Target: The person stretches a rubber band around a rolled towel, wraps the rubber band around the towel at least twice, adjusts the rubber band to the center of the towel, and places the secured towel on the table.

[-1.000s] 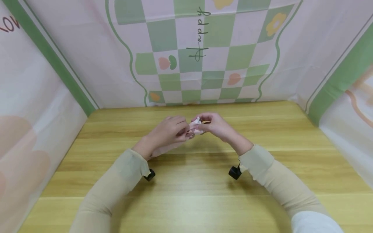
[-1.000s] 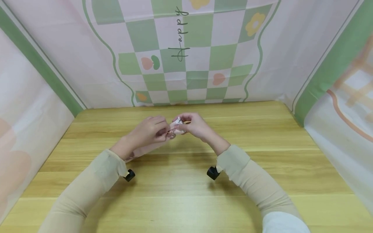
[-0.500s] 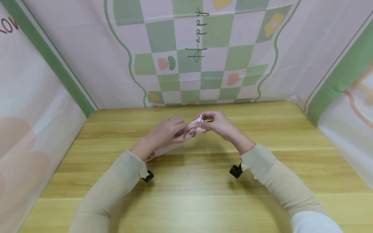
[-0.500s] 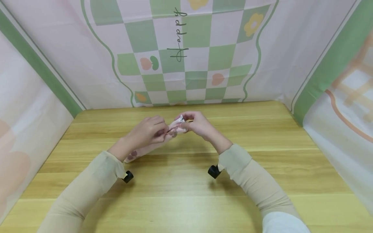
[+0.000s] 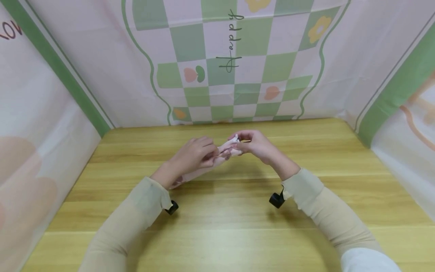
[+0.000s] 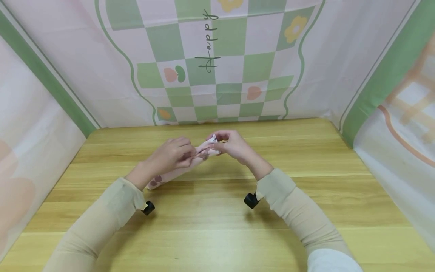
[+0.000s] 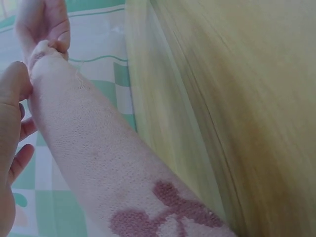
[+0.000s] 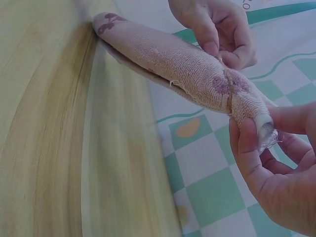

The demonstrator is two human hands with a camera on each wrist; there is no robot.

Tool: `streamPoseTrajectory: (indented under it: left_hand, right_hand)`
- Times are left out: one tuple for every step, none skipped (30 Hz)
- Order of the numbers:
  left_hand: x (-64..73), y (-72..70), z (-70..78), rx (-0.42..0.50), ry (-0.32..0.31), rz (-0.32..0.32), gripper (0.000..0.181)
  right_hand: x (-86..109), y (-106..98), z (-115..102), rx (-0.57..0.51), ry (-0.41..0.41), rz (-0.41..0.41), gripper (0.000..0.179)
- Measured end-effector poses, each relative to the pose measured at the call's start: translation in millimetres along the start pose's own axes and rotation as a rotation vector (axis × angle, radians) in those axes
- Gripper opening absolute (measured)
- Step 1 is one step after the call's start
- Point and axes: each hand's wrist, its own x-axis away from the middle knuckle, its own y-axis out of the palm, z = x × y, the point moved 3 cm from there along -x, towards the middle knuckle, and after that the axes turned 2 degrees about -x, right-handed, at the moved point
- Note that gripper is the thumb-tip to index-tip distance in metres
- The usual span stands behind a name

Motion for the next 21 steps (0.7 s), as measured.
streamPoseTrajectory:
  left_hand:
    - [0.2, -0.2, 0.3, 0.001, 0.000, 0.003, 0.007]
    - [0.5, -0.6, 0.7, 0.001, -0.001, 0.006, 0.007]
    - [0.7, -0.7, 1.0, 0.000, -0.002, 0.009, 0.008]
    - [1.2, -0.6, 1.1, 0.001, -0.004, 0.010, 0.008]
    - [1.5, -0.8, 1.3, 0.002, -0.007, 0.010, 0.008]
    - [2.0, -0.5, 1.1, 0.003, -0.011, 0.010, 0.009]
    - [2.3, -0.5, 1.0, 0.004, -0.014, 0.011, 0.009]
    - [2.9, -0.4, 0.7, 0.003, -0.018, 0.011, 0.009]
    - [3.3, -0.1, 0.3, 0.005, -0.021, 0.011, 0.010]
    - [3.8, 0.1, -0.1, 0.007, -0.023, 0.012, 0.010]
    - [4.3, 0.0, -0.3, 0.010, -0.024, 0.014, 0.010]
    - [4.9, 0.1, -0.7, 0.012, -0.024, 0.016, 0.010]
    - [5.5, -0.3, -0.6, 0.016, -0.023, 0.019, 0.010]
    - [6.3, -0.5, -0.6, 0.021, -0.023, 0.021, 0.011]
    - [7.0, -0.7, -0.6, 0.026, -0.023, 0.024, 0.011]
    - [7.8, -1.1, -0.5, 0.027, -0.024, 0.026, 0.011]
    - [8.8, -1.5, -0.2, 0.030, -0.024, 0.027, 0.012]
    - [9.5, -2.0, 0.2, 0.031, -0.024, 0.028, 0.012]
    - [10.3, -2.3, 0.6, 0.029, -0.024, 0.027, 0.013]
    - [11.1, -2.4, 0.8, 0.028, -0.024, 0.026, 0.013]
    - [11.7, -2.4, 1.0, 0.025, -0.025, 0.024, 0.013]
  right_hand:
    - [-0.2, -0.2, 0.7, -0.004, 0.003, 0.002, 0.033]
    - [-0.4, -0.6, 1.5, -0.008, 0.006, 0.004, 0.033]
    - [-0.3, -1.0, 1.8, -0.011, 0.010, 0.006, 0.033]
    - [-0.4, -1.4, 2.6, -0.013, 0.015, 0.009, 0.033]
    - [-0.5, -1.9, 3.1, -0.015, 0.019, 0.012, 0.033]
    - [-0.7, -2.4, 3.7, -0.016, 0.022, 0.014, 0.033]
    - [-0.8, -3.1, 4.2, -0.017, 0.024, 0.017, 0.033]
    - [-0.9, -3.7, 4.2, -0.017, 0.023, 0.018, 0.033]
    - [-0.7, -4.4, 3.8, -0.017, 0.022, 0.019, 0.033]
    - [-0.8, -5.1, 3.6, -0.018, 0.020, 0.017, 0.033]
    - [-0.7, -5.6, 3.2, -0.019, 0.016, 0.015, 0.033]
    - [-0.8, -5.9, 2.9, -0.020, 0.014, 0.011, 0.033]
    - [-0.8, -6.2, 2.7, -0.021, 0.015, 0.010, 0.033]
    - [-0.7, -6.5, 2.6, -0.022, 0.017, 0.010, 0.033]
    - [-0.2, -6.7, 2.3, -0.022, 0.016, 0.008, 0.033]
    - [-0.1, -6.9, 2.4, -0.021, 0.017, 0.009, 0.033]
    - [0.2, -7.2, 2.6, -0.021, 0.018, 0.010, 0.033]
    - [0.3, -7.4, 3.1, -0.022, 0.021, 0.011, 0.033]
    - [0.4, -7.6, 3.7, -0.024, 0.026, 0.015, 0.032]
    - [0.8, -7.9, 4.1, -0.024, 0.025, 0.013, 0.033]
    - [1.2, -8.0, 4.4, -0.024, 0.023, 0.010, 0.033]
